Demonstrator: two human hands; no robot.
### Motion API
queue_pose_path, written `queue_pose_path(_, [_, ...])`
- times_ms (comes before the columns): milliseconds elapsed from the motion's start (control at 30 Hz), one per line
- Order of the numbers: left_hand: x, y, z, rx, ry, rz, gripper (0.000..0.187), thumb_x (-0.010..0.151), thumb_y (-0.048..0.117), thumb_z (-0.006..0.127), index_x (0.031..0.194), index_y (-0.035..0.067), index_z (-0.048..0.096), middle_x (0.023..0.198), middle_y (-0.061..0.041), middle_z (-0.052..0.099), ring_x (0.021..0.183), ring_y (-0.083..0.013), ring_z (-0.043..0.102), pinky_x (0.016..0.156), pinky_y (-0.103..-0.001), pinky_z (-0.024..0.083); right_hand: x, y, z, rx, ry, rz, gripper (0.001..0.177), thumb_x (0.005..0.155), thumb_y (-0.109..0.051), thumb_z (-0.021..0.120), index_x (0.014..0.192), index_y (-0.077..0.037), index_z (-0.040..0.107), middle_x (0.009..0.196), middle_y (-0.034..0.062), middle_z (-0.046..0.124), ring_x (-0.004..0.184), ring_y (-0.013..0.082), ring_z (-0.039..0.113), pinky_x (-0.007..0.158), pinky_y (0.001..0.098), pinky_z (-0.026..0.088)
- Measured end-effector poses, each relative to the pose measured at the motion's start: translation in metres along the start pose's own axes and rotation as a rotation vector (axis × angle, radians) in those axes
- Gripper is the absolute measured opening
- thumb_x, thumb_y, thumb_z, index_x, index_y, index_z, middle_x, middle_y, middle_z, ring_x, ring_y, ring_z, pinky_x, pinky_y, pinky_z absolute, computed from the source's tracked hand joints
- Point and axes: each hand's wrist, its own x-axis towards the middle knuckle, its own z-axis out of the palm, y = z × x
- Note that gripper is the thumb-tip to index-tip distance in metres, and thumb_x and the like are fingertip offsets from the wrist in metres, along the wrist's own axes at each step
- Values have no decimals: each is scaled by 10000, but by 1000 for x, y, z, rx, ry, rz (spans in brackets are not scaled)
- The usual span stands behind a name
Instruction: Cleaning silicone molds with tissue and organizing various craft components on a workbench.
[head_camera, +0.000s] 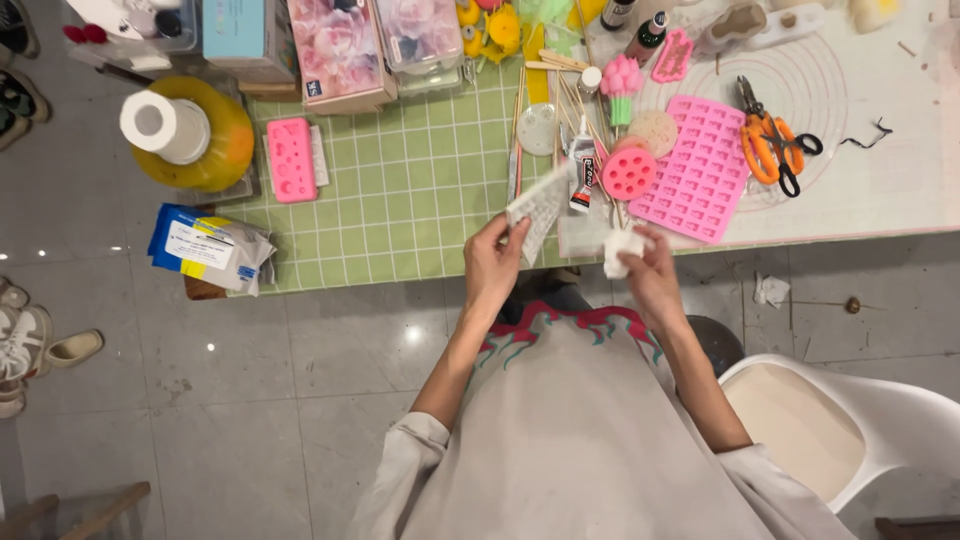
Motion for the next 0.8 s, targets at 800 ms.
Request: queue_pose_path(800, [63, 5, 76, -691, -400, -90, 240, 1021, 141, 639, 1213, 5, 682, 1027, -24, 767, 888, -62, 692, 788, -228, 547, 53, -62, -24, -247, 222, -338, 256, 1129, -143, 465, 1305, -37, 619, 978, 78, 609, 907, 149, 493, 795, 304, 377])
